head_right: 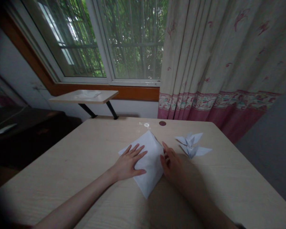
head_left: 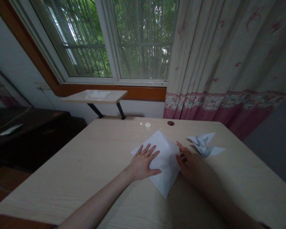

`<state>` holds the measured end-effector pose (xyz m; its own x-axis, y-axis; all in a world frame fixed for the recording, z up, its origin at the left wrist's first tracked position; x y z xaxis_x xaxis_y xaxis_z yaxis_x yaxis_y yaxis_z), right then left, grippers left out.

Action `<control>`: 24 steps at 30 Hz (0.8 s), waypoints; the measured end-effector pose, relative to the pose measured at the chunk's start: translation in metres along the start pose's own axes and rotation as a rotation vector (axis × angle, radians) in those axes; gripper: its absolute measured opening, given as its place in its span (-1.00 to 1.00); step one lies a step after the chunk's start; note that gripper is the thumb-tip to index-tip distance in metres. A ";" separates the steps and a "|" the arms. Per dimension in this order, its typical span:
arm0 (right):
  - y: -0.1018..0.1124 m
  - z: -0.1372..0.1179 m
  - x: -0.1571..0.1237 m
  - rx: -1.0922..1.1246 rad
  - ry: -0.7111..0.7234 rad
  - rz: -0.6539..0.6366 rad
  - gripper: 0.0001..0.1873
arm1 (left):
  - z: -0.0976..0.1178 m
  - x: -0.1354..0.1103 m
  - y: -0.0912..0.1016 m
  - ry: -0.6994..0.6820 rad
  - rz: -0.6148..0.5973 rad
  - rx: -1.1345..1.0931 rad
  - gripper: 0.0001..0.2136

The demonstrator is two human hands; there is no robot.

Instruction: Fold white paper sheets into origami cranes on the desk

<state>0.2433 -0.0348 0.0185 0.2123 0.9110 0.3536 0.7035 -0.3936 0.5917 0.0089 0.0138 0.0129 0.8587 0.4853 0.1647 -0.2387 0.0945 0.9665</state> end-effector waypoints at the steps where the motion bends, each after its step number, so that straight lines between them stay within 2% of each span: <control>1: 0.000 0.000 -0.001 0.037 -0.024 -0.014 -0.51 | 0.000 0.000 0.000 0.004 -0.010 0.001 -0.19; 6: 0.003 -0.007 -0.004 0.175 -0.047 -0.102 -0.49 | -0.001 0.000 -0.001 0.014 -0.025 0.010 -0.16; 13: 0.002 -0.015 -0.008 0.305 0.060 -0.256 -0.54 | 0.001 0.000 -0.001 0.018 0.001 0.015 -0.17; 19: 0.003 -0.022 -0.011 0.240 0.169 -0.299 -0.54 | 0.002 0.000 0.000 0.010 0.013 -0.003 -0.18; 24: 0.001 -0.024 -0.013 0.163 0.277 -0.324 -0.51 | -0.001 0.000 0.003 0.076 0.117 -0.049 -0.39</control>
<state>0.2250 -0.0496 0.0320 -0.2103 0.9078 0.3628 0.8060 -0.0490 0.5899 0.0081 0.0152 0.0154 0.7874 0.5598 0.2582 -0.3585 0.0750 0.9305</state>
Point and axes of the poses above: each hand's wrist, its own x-axis towards the middle knuckle, its own y-axis out of the back of the hand, z = x × y, the point moved 3 cm from there along x, towards the middle knuckle, and after that the axes turned 15 degrees about -y, right-handed, at the moved point
